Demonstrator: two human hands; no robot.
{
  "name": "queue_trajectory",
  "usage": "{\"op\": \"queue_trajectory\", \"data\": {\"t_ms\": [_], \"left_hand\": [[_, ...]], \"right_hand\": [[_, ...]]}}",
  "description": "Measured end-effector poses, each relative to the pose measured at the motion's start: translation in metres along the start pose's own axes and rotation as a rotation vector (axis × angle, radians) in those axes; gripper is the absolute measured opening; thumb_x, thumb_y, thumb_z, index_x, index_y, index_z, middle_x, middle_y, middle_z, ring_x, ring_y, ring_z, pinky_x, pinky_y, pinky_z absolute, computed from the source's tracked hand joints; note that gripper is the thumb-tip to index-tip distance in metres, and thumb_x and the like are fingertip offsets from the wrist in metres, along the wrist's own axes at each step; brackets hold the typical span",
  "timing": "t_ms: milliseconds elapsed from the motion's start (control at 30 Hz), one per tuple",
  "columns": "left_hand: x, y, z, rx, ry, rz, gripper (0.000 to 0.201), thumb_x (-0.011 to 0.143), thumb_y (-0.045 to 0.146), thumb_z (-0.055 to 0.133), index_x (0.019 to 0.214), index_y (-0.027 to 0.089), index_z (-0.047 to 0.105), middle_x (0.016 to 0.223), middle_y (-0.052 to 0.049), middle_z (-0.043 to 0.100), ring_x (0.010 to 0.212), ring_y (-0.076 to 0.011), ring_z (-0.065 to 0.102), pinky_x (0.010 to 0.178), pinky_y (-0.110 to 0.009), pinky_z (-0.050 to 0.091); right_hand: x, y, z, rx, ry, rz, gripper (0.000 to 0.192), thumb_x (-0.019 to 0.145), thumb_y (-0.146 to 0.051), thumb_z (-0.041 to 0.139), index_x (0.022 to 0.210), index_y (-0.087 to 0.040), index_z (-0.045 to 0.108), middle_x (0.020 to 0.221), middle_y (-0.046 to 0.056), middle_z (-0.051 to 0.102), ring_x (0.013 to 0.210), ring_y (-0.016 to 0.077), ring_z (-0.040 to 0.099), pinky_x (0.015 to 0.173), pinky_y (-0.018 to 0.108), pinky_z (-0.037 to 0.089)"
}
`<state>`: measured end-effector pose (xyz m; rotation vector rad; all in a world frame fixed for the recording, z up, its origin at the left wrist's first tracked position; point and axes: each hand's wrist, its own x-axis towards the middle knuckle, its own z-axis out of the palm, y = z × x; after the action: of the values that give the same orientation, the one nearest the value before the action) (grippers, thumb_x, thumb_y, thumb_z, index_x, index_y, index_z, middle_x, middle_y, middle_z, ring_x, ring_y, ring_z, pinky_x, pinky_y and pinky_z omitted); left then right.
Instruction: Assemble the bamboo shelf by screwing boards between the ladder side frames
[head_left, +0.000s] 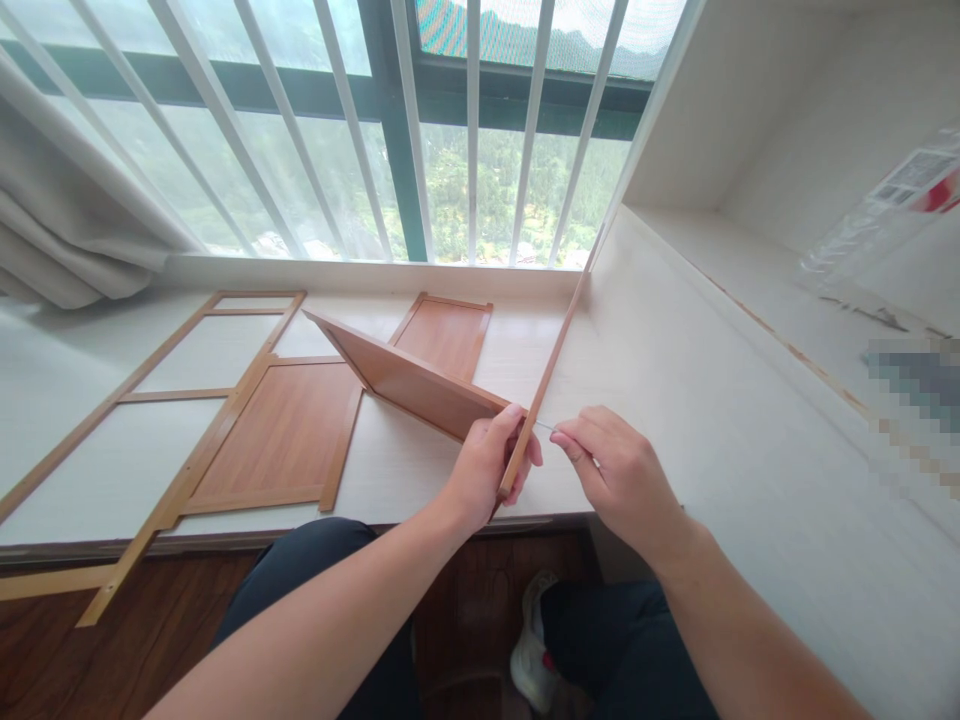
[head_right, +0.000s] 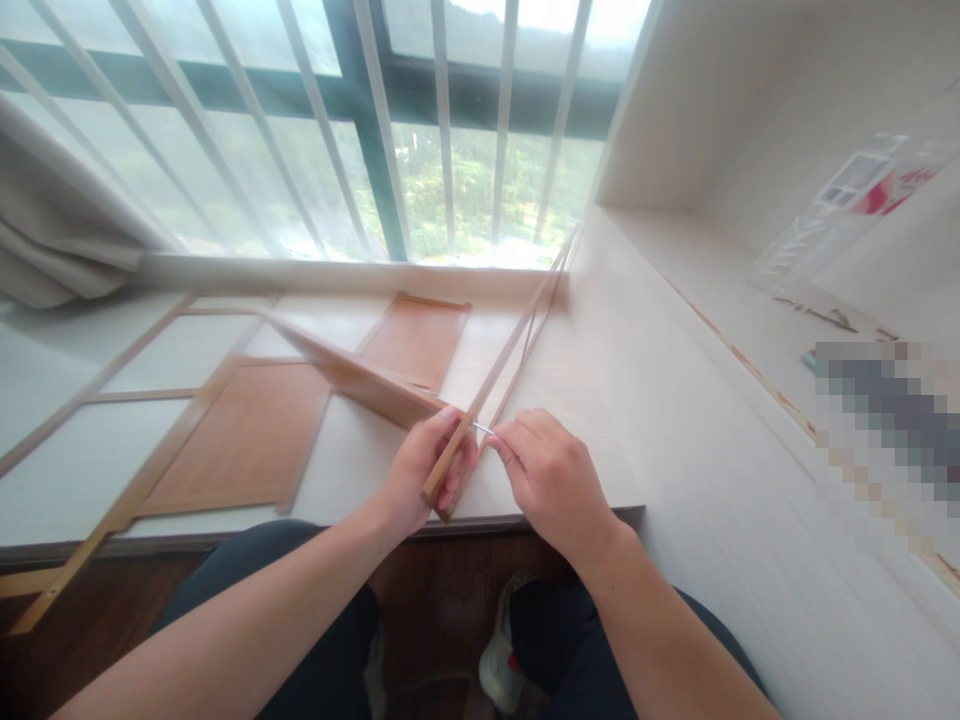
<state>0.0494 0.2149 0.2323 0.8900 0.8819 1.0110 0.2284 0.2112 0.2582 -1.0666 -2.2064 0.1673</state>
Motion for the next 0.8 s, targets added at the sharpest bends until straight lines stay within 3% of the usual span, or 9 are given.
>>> {"op": "queue_trajectory", "data": {"t_ms": [200, 367, 567, 700, 800], "left_hand": [[-0.001, 0.001, 0.001, -0.002, 0.011, 0.011, 0.062, 0.093, 0.065, 0.046, 0.06, 0.015, 0.062, 0.036, 0.002, 0.044, 0.027, -0.0082, 0.036, 0.032, -0.021, 0.02], [-0.001, 0.001, 0.001, -0.004, 0.018, 0.015, 0.061, 0.092, 0.064, 0.046, 0.06, 0.015, 0.062, 0.036, 0.002, 0.043, 0.027, -0.0083, 0.036, 0.032, -0.021, 0.021], [-0.001, 0.0, 0.0, -0.01, 0.017, 0.026, 0.06, 0.092, 0.063, 0.047, 0.06, 0.015, 0.062, 0.037, 0.003, 0.043, 0.028, -0.0085, 0.037, 0.031, -0.021, 0.023], [0.0, 0.0, -0.001, -0.01, 0.021, 0.018, 0.06, 0.092, 0.064, 0.047, 0.06, 0.015, 0.062, 0.037, 0.003, 0.043, 0.028, -0.0084, 0.036, 0.031, -0.02, 0.023], [0.0, 0.0, -0.001, -0.001, 0.021, 0.016, 0.06, 0.091, 0.065, 0.048, 0.06, 0.015, 0.062, 0.037, 0.003, 0.044, 0.028, -0.0086, 0.037, 0.031, -0.021, 0.024]], "right_hand": [[-0.001, 0.001, 0.005, 0.071, -0.003, 0.049, 0.028, 0.107, -0.029, 0.047, 0.09, -0.019, 0.067, 0.079, 0.005, 0.061, 0.079, 0.0188, 0.054, 0.075, 0.032, 0.042], [-0.001, -0.001, 0.008, 0.303, -0.04, 0.238, 0.035, 0.106, -0.042, 0.048, 0.086, -0.021, 0.068, 0.081, 0.005, 0.067, 0.078, 0.0186, 0.06, 0.075, 0.032, 0.044], [-0.003, -0.003, 0.013, 0.707, -0.117, 0.602, 0.045, 0.1, -0.059, 0.052, 0.082, -0.02, 0.069, 0.055, -0.004, 0.043, 0.054, 0.0129, 0.042, 0.056, 0.027, 0.038], [-0.004, -0.003, 0.018, 0.884, -0.121, 0.671, 0.048, 0.097, -0.062, 0.056, 0.079, -0.019, 0.067, 0.052, -0.005, 0.039, 0.051, 0.0115, 0.037, 0.053, 0.026, 0.037], [-0.004, -0.003, 0.017, 0.831, -0.12, 0.663, 0.049, 0.097, -0.064, 0.055, 0.081, -0.019, 0.068, 0.053, -0.005, 0.039, 0.051, 0.0115, 0.038, 0.053, 0.026, 0.036]]}}
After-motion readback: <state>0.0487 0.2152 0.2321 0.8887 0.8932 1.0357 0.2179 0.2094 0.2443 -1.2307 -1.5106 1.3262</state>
